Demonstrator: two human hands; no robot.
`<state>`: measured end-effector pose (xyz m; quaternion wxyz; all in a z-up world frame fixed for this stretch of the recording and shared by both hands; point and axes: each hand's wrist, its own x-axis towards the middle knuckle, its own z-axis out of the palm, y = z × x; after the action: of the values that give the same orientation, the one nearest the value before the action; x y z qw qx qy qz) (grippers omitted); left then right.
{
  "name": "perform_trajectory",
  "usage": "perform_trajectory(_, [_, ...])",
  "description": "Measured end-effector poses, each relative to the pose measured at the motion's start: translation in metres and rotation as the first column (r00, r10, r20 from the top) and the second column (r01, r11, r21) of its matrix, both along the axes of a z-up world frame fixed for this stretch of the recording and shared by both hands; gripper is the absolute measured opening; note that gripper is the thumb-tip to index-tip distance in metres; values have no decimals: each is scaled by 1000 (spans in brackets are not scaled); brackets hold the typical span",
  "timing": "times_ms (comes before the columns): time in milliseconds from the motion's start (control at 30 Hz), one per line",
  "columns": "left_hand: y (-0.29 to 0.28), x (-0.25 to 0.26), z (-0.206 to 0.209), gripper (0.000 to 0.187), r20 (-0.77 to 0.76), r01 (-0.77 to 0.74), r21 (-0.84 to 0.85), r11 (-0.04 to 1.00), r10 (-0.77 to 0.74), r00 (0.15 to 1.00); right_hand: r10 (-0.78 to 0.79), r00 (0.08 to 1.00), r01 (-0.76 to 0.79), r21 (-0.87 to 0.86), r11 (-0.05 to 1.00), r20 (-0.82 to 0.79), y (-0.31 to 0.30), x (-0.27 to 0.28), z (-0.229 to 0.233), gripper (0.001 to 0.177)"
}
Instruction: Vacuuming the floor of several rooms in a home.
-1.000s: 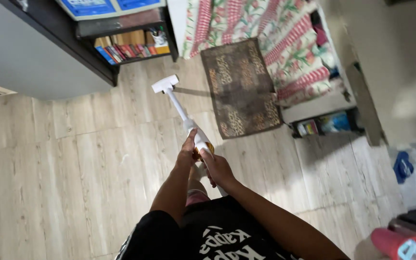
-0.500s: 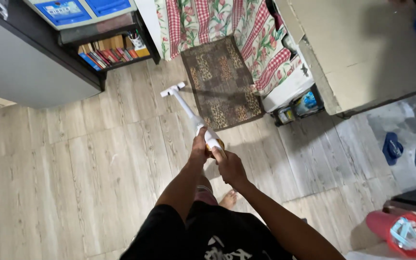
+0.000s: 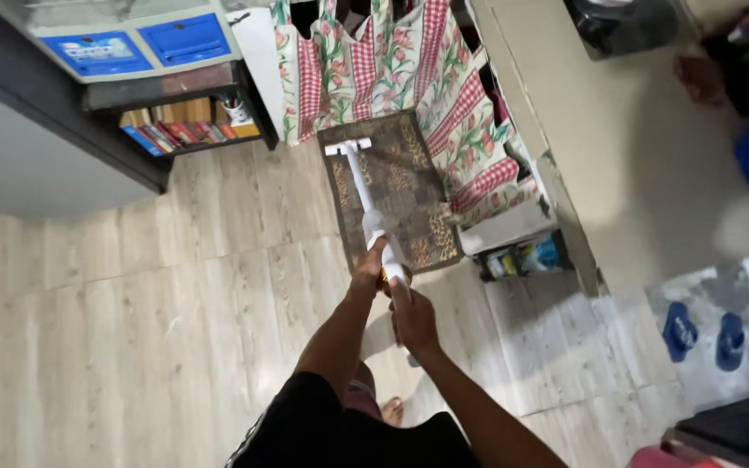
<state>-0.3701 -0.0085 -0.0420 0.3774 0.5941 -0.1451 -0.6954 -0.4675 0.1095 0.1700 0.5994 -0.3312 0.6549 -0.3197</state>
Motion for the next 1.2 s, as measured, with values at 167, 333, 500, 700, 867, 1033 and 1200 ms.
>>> perform_trajectory(167, [-18, -12, -19, 74, -50, 4, 273, 962, 11, 999, -7, 999, 8, 4, 1000, -54, -25, -10, -37, 60])
perform_trajectory(333, [-7, -37, -74, 74, -71, -31, 188, 982, 45, 996, -9, 1000, 8, 304, 953, 1, -30, -22, -2, 62])
perform_trajectory(500, [-2, -49, -34, 64, -65, -10, 239, 971, 26, 998, -14, 999, 6, 249, 969, 29, -19, -44, 1, 61])
perform_trajectory(700, [55, -81, -21, 66, -248, -32, 170, 985, 74, 966, 58, 998, -65, 207, 976, 39, 26, -86, 3, 61])
perform_trajectory(867, [125, -121, 9, 64, -169, 1, 225, 974, 38, 985, 57, 998, -63, 246, 967, 30, 93, -134, 7, 59])
perform_trajectory(1033, [190, -169, -4, 64, -69, 20, 232, 972, -4, 998, 58, 997, -66, 186, 980, 46, 165, -187, -14, 62])
perform_trajectory(1200, [244, -217, -23, 61, -200, -45, 140, 989, 72, 977, 100, 991, -82, 196, 977, -84, 211, -230, -3, 64])
